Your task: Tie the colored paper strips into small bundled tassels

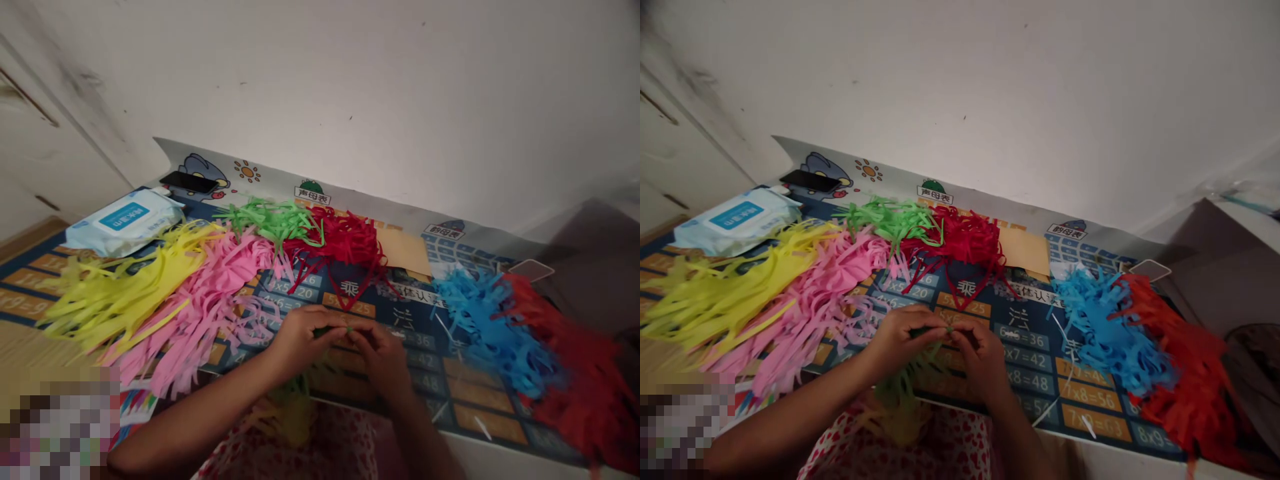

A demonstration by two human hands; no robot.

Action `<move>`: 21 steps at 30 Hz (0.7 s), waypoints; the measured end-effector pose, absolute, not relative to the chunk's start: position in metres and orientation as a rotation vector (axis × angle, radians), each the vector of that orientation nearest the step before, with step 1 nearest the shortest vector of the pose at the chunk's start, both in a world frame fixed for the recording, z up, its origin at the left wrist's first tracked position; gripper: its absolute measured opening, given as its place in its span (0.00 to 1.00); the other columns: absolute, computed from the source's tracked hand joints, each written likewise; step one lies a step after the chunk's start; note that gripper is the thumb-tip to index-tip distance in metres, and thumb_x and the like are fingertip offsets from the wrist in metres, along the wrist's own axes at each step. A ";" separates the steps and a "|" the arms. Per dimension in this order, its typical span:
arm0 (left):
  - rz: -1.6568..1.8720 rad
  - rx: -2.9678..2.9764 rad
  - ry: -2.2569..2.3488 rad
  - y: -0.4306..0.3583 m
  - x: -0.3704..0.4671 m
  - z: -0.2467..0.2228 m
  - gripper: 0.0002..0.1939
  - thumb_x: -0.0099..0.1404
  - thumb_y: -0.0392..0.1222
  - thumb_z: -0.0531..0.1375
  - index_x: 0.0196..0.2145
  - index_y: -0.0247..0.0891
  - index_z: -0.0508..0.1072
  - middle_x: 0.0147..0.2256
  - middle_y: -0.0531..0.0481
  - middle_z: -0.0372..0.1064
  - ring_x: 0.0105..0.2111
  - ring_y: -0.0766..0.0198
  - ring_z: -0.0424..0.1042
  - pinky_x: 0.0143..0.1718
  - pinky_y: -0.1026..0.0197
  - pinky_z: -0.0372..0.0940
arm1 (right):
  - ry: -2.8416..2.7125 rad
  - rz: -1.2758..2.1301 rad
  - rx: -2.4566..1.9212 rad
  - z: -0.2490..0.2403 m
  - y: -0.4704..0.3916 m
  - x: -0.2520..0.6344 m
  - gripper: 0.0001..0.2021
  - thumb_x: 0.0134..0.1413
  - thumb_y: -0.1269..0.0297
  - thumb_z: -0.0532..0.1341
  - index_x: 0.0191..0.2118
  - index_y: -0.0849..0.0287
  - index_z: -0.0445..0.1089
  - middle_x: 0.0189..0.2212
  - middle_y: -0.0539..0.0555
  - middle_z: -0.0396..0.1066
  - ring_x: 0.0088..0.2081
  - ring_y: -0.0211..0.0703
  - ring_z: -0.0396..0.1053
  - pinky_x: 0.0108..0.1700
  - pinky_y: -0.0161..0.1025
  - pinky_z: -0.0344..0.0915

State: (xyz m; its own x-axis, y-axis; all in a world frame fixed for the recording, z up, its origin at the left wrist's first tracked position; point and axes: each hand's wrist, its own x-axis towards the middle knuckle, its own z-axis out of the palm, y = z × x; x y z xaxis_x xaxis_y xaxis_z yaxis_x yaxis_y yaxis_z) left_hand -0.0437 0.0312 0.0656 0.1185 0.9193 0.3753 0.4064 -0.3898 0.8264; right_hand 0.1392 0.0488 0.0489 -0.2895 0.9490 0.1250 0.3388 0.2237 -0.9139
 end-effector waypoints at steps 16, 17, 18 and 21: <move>1.213 2.190 1.285 0.027 -0.046 0.065 0.11 0.68 0.42 0.57 0.33 0.38 0.78 0.26 0.51 0.74 0.26 0.68 0.71 0.28 0.68 0.62 | -1.742 1.008 -1.173 0.046 0.036 0.138 0.06 0.57 0.64 0.59 0.36 0.54 0.74 0.30 0.50 0.76 0.31 0.41 0.74 0.35 0.35 0.69; 1.219 2.219 1.296 0.027 -0.046 0.065 0.11 0.68 0.41 0.57 0.33 0.37 0.78 0.26 0.51 0.73 0.26 0.67 0.71 0.28 0.68 0.62 | -1.760 0.973 -1.176 0.046 0.036 0.138 0.06 0.57 0.64 0.59 0.36 0.54 0.74 0.30 0.50 0.76 0.32 0.41 0.74 0.34 0.34 0.69; 1.220 2.252 1.313 0.026 -0.045 0.065 0.11 0.67 0.41 0.57 0.32 0.37 0.77 0.25 0.50 0.73 0.26 0.67 0.70 0.28 0.67 0.62 | -1.781 0.932 -1.177 0.046 0.035 0.138 0.06 0.57 0.64 0.59 0.36 0.54 0.74 0.31 0.50 0.76 0.32 0.41 0.74 0.35 0.34 0.69; 1.152 2.387 1.337 0.025 -0.044 0.066 0.10 0.67 0.39 0.56 0.32 0.37 0.77 0.25 0.50 0.72 0.26 0.65 0.69 0.29 0.65 0.61 | -1.861 0.789 -1.173 0.045 0.033 0.139 0.06 0.58 0.65 0.59 0.36 0.54 0.73 0.32 0.50 0.76 0.34 0.41 0.74 0.35 0.35 0.69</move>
